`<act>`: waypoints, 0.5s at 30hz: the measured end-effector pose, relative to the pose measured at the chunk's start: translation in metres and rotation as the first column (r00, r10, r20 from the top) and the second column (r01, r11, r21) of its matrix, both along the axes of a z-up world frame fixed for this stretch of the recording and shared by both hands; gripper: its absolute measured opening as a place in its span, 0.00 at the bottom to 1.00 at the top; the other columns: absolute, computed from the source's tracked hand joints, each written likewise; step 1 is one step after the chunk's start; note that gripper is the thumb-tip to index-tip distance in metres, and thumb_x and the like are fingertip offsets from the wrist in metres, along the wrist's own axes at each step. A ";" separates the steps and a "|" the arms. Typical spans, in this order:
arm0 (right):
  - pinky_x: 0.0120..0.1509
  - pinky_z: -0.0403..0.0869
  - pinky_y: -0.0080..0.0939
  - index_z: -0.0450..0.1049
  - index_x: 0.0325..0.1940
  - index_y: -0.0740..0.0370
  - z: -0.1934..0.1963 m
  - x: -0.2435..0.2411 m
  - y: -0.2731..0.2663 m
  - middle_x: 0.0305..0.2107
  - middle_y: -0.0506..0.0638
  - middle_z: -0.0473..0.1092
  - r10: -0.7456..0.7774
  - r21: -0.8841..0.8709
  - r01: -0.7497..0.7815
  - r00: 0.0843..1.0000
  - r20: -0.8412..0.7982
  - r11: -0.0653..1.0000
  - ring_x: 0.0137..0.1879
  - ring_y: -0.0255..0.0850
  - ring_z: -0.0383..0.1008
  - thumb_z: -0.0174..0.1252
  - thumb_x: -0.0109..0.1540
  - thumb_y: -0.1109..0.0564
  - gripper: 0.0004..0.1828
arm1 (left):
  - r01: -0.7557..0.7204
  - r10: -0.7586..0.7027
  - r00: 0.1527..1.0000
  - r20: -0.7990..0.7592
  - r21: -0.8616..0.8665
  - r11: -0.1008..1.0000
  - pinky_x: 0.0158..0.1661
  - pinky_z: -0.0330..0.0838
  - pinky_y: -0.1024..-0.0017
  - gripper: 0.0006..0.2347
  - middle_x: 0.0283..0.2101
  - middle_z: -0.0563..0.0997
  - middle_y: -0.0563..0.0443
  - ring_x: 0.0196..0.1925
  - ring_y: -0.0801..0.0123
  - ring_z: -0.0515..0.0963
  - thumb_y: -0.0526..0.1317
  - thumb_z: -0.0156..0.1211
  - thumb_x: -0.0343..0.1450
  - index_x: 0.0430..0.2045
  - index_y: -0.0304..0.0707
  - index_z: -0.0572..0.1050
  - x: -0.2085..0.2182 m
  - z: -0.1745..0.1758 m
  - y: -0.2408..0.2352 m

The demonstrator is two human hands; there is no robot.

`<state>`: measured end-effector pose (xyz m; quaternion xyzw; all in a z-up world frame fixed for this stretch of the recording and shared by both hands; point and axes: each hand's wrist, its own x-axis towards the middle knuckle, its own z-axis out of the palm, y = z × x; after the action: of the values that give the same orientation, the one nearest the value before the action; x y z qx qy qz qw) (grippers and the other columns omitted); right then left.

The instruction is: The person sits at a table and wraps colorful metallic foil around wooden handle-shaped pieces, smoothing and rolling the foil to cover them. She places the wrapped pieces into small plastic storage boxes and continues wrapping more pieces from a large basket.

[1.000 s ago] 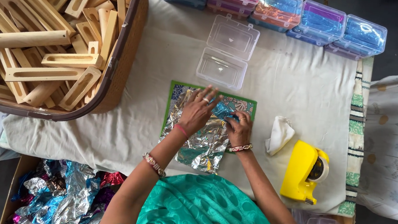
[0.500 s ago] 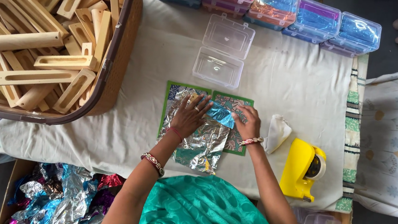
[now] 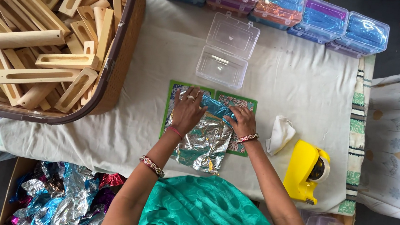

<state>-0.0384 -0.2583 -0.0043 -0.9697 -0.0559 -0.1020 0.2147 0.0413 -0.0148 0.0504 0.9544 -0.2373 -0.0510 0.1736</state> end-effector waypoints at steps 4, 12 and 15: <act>0.58 0.72 0.49 0.79 0.54 0.59 -0.002 0.000 0.002 0.45 0.51 0.78 0.005 -0.019 -0.005 1.000 0.031 1.000 0.53 0.47 0.76 0.63 0.61 0.38 0.26 | 0.097 -0.097 0.995 0.003 -0.067 0.993 0.71 0.49 0.46 0.22 0.68 0.70 0.51 0.73 0.62 0.62 0.52 0.59 0.73 0.60 0.45 0.70 0.017 0.009 -0.009; 0.53 0.77 0.45 0.79 0.49 0.58 -0.035 -0.025 -0.037 0.44 0.50 0.79 -0.051 -0.024 0.053 0.996 0.079 0.998 0.50 0.46 0.79 0.63 0.62 0.46 0.17 | 0.402 -0.396 0.914 -0.082 0.065 0.913 0.71 0.58 0.58 0.16 0.49 0.83 0.48 0.57 0.62 0.79 0.49 0.64 0.72 0.51 0.45 0.76 0.034 -0.016 -0.019; 0.49 0.79 0.41 0.81 0.46 0.53 -0.028 -0.048 -0.056 0.43 0.47 0.79 -0.256 0.101 0.260 0.966 -0.043 0.960 0.45 0.42 0.81 0.63 0.64 0.53 0.08 | 0.379 -0.378 0.925 0.038 -0.031 0.925 0.68 0.59 0.57 0.18 0.47 0.83 0.47 0.55 0.61 0.80 0.48 0.66 0.67 0.49 0.45 0.77 0.033 -0.028 -0.018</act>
<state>-0.0868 -0.3141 -0.0327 -0.9574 0.0796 -0.1175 0.2515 0.0739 -0.0328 0.0224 0.8880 -0.4205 -0.0639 0.1749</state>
